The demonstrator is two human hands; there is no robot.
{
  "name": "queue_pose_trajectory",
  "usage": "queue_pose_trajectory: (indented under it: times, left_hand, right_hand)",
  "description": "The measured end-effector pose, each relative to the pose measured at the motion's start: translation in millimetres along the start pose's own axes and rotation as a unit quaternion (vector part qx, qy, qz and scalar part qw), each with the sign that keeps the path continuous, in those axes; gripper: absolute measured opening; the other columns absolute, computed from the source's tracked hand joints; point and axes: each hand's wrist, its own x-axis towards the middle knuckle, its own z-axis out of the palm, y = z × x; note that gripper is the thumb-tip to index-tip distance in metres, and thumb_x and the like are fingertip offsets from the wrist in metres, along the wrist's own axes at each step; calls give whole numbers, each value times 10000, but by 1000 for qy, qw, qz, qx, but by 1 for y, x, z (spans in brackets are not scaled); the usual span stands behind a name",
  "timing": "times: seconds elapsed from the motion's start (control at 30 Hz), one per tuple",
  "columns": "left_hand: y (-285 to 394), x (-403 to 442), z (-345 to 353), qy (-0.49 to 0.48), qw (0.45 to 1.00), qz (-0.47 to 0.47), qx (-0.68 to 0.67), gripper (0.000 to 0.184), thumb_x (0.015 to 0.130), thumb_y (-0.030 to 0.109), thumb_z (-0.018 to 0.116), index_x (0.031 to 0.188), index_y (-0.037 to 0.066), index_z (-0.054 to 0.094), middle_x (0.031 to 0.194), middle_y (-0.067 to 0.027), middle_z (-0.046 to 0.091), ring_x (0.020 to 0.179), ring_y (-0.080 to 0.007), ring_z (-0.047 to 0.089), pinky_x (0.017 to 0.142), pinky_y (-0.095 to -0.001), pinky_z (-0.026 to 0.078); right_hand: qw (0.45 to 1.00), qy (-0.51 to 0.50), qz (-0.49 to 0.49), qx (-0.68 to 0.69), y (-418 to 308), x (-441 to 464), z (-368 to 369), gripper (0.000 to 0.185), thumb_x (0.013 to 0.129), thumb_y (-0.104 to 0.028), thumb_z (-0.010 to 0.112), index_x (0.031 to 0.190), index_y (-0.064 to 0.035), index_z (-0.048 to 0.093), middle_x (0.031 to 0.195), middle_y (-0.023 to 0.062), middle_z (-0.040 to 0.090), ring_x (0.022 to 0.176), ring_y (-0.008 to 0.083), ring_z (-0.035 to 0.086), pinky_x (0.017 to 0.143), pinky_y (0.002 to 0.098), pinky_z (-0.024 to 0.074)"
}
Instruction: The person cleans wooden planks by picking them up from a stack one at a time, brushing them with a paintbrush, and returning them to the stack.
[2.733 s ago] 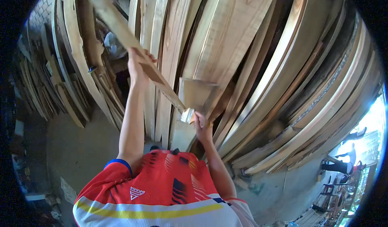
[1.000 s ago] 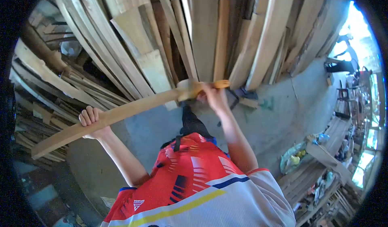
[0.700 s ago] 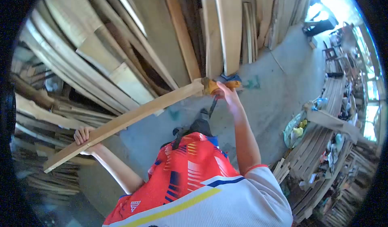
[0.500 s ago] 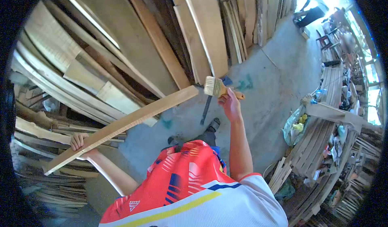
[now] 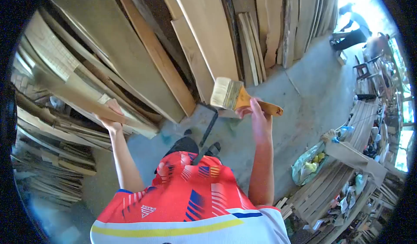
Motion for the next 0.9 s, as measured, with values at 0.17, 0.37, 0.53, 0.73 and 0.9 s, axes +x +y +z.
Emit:
queue_pose_trajectory:
  times: [0.17,0.37,0.53,0.73,0.9]
  left_hand:
    - [10,25,48,-206,913,-37,349,749,882,696,576,514,46,507,452,-39,478,424,-157,493,426,-343,342]
    - [-53,34,59,-328,790,2,518,720,765,701,692,501,59,500,516,-165,508,498,-391,532,511,-494,423]
    - [-106,48,107,-405,820,21,404,688,734,667,739,506,67,492,505,-115,493,489,-346,546,476,-441,419]
    - [-138,69,158,-457,827,-93,314,586,869,497,678,533,50,503,521,-128,500,515,-369,546,510,-450,411]
    - [-153,72,226,-454,811,-192,317,606,882,529,634,560,24,543,551,-177,508,551,-410,540,560,-488,421]
  right_hand:
    - [999,-7,-48,-16,-32,54,8,267,990,-263,566,975,0,607,789,156,677,682,224,649,607,337,483]
    - [1000,-25,-12,-15,-34,111,-10,242,972,-247,614,955,-7,643,750,91,677,636,154,627,567,304,470]
    - [983,-100,89,-127,-47,164,-12,159,968,-187,630,927,-36,659,732,30,664,642,107,601,576,263,444]
    - [995,16,51,-80,-62,210,-51,178,934,-180,658,997,-18,618,844,44,641,730,135,619,579,296,453]
    - [996,14,20,-81,-75,239,-75,145,962,-178,635,971,-35,618,803,30,631,713,113,606,551,288,425]
